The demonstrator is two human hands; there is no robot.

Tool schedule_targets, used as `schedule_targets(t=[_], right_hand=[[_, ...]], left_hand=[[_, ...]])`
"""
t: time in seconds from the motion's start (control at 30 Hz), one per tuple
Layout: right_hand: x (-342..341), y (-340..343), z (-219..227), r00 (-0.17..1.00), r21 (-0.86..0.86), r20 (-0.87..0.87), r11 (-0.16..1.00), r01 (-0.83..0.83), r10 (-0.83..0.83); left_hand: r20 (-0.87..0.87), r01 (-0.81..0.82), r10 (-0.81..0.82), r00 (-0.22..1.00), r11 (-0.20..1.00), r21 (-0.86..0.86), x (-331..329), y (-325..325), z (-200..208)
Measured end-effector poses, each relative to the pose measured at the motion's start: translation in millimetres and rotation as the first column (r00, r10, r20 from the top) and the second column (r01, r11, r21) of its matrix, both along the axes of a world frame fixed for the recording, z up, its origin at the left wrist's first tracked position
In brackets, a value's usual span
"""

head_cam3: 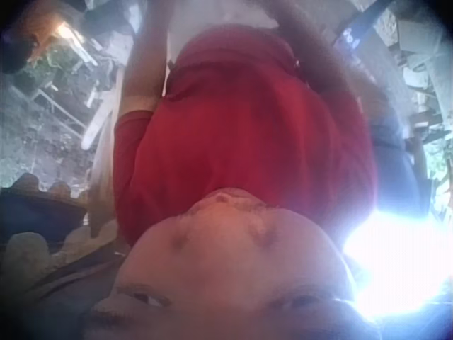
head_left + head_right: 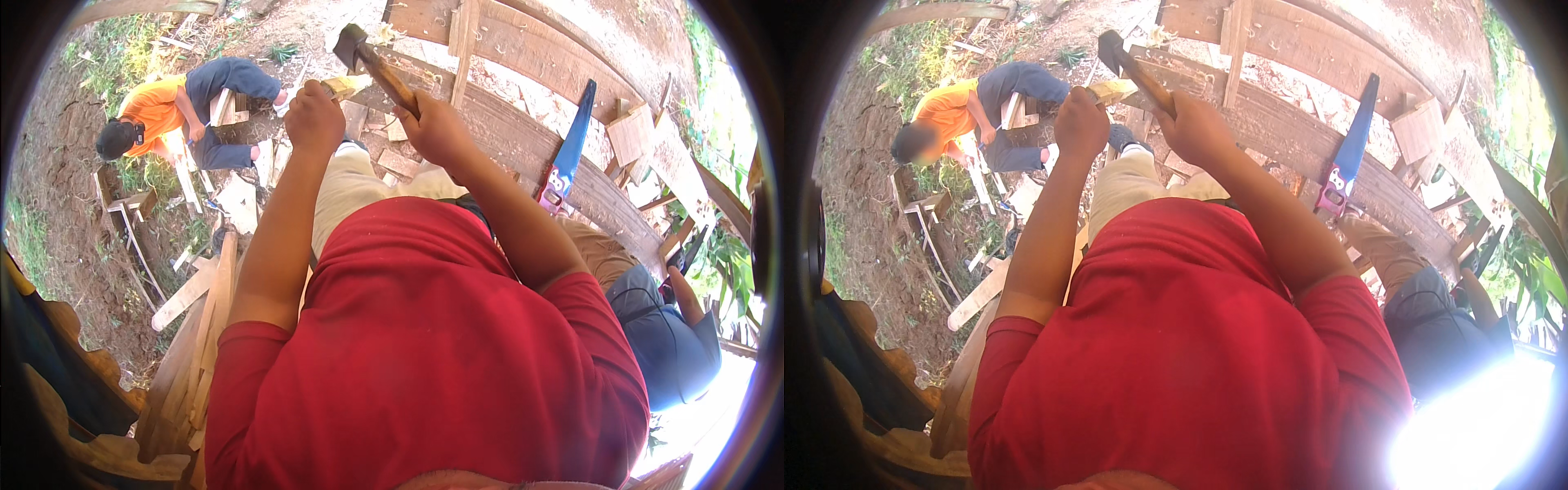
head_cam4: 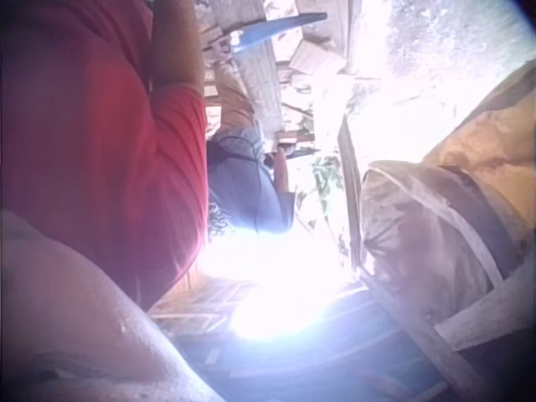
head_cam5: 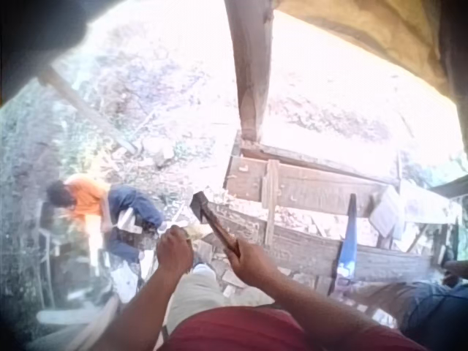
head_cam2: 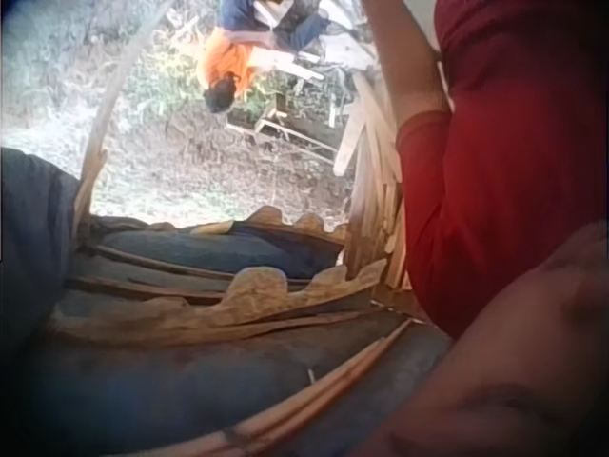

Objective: The person shapes a piece of wood using a small axe, striking the end of the wood repeatedly to taper it while other individuals work nearby.

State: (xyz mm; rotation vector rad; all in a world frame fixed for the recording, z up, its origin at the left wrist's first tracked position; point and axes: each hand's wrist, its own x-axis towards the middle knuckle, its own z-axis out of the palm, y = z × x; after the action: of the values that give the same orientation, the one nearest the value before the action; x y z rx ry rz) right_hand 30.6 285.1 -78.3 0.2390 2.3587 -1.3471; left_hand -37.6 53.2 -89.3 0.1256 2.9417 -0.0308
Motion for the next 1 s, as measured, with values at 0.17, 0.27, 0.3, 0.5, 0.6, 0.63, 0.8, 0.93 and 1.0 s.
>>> schedule_targets(t=[0.17, 0.27, 0.3, 0.5, 0.6, 0.63, 0.8, 0.93, 1.0], right_hand=[[6.8, -2.4, 7.7, 0.999, -0.006, -0.005, 0.999, 0.041, -0.041], [10.2, -2.4, -21.2, 0.995, 0.071, 0.044, 0.994, -0.088, 0.085], [5.8, -1.0, -20.2, 0.996, 0.07, 0.023, 0.994, -0.086, 0.084], [1.1, -2.8, 11.6, 0.999, -0.008, -0.002, 0.999, 0.033, -0.033], [8.8, -3.0, -9.9, 0.998, 0.067, 0.045, 0.996, -0.057, 0.054], [9.7, -1.5, -16.1, 0.993, 0.102, 0.063, 0.989, -0.104, 0.097], [-8.1, -1.3, 22.0, 0.997, 0.034, -0.067, 0.999, -0.021, 0.024], [11.0, -3.3, -4.7, 0.983, 0.145, 0.093, 0.975, -0.17, 0.158], [12.2, 0.5, -26.0, 0.99, 0.147, 0.075, 0.981, -0.129, 0.119]], left_hand=[[-0.02, 0.019, -0.018, 1.0, 1.0, 0.017, 1.7, 3.3, 3.3], [-0.023, 0.041, -0.041, 0.999, 0.999, -0.015, 0.4, 1.9, -2.7], [-0.015, 0.036, -0.036, 0.999, 0.999, -0.006, -1.0, 2.5, -1.9], [0.007, 0.019, -0.02, 1.0, 1.0, 0.014, 0.0, 4.5, 2.9], [0.019, 0.036, -0.036, 0.999, 0.999, 0.01, -0.4, 8.5, 4.9], [0.027, 0.031, -0.031, 0.999, 1.0, 0.006, 0.3, 8.0, 4.4], [0.08, -0.064, 0.064, 0.995, 0.998, -0.005, -1.0, 6.0, 7.2], [0.08, -0.044, 0.044, 0.996, 0.999, 0.0, -1.9, 11.0, 8.1], [0.025, -0.002, 0.003, 1.0, 1.0, -0.029, 0.8, 4.6, 3.3]])
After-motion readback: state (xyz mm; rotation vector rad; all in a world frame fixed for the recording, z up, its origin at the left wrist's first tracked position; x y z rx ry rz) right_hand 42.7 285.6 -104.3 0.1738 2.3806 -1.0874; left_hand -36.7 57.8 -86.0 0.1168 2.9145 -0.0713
